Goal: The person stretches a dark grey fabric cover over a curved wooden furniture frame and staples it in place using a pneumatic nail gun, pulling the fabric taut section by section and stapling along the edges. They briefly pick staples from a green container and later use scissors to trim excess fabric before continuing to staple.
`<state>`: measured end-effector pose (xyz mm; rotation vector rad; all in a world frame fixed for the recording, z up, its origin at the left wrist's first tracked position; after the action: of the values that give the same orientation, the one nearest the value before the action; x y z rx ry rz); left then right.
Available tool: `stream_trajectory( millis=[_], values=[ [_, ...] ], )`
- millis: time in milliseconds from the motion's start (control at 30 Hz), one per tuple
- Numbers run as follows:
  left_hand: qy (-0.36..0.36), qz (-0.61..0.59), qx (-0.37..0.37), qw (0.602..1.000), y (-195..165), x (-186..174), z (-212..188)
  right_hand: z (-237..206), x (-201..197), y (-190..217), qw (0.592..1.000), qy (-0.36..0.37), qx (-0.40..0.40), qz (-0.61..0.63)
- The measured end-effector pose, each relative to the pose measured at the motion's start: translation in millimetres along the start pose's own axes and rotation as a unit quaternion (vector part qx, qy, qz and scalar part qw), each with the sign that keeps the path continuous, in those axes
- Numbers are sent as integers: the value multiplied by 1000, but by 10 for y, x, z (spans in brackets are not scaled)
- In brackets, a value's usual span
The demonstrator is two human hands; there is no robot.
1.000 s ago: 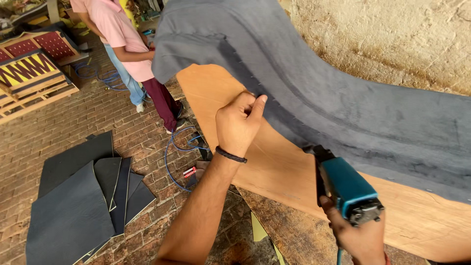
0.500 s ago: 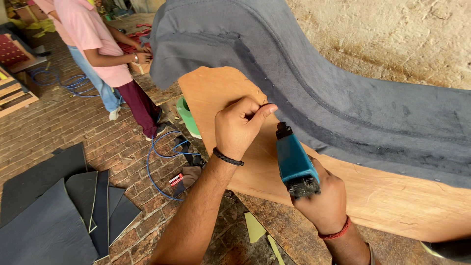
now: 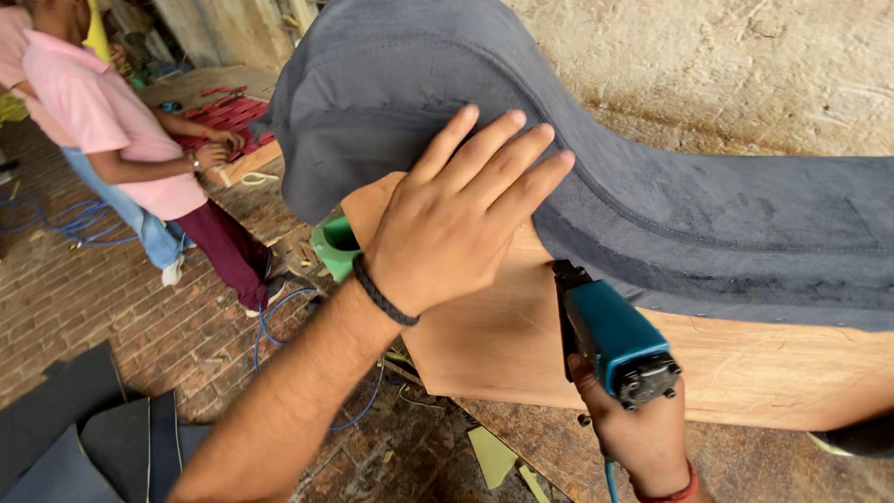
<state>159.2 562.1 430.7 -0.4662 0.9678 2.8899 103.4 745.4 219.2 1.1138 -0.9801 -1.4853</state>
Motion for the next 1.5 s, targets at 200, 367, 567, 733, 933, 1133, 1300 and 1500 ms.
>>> stream_trajectory(
  millis=[200,367,567,733,933,1133,1300,1500],
  values=[
    [103,-106,82,986,140,341,-57,-200,26,101,986,-43,137,88],
    [-7,-156,24,987,392,199,-140,-211,28,354,980,-41,111,161],
    [-8,-111,-153,982,922,-96,-446,-157,88,456,986,-20,104,126],
    [-16,-78,-126,989,1059,-116,-509,-169,306,449,991,3,112,72],
    [-54,-103,-79,990,1164,-267,-534,-354,677,593,991,-3,113,68],
    [-110,-171,-67,977,1318,-412,-508,-579,945,744,989,-79,91,86],
    [-174,-256,-18,951,1055,-306,-354,-792,1050,788,983,-146,76,76],
    [-274,-322,102,901,988,-387,-338,-898,1093,863,979,-198,47,14]
  ],
)
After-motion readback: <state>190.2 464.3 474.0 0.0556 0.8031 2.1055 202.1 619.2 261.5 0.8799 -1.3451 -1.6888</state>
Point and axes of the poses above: each hand's wrist, its own z-axis towards the middle knuckle, its own x-axis out of the palm, y = z × x, the point moved 8 cm from there along z, towards the middle knuckle, and after that the axes turned 9 degrees about -y, right-handed, at the moved point
